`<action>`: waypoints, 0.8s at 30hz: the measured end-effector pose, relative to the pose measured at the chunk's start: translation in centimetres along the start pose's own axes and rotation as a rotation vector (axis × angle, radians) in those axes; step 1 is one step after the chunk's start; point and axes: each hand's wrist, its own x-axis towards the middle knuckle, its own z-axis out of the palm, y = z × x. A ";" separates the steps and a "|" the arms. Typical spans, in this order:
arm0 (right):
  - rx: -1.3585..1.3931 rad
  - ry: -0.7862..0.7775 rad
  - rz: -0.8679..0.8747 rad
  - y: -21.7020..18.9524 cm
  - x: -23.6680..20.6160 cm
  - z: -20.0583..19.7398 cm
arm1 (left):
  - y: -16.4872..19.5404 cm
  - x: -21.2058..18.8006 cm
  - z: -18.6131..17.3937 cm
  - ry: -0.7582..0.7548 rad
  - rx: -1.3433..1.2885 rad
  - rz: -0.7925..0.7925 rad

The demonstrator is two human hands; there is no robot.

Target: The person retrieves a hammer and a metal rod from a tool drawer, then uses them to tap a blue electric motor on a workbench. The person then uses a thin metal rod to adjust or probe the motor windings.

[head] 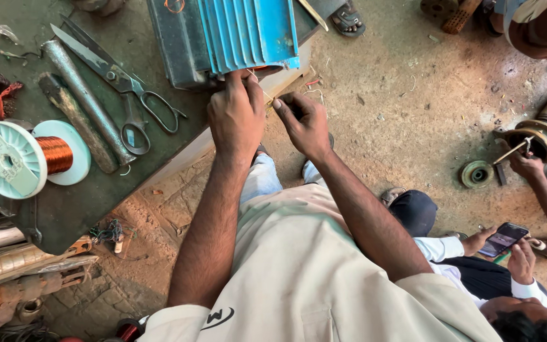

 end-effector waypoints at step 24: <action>0.884 -0.951 0.367 4.3 -6.3 -7.1 | 0.1 -0.4 0.1 -0.107 0.070 -0.017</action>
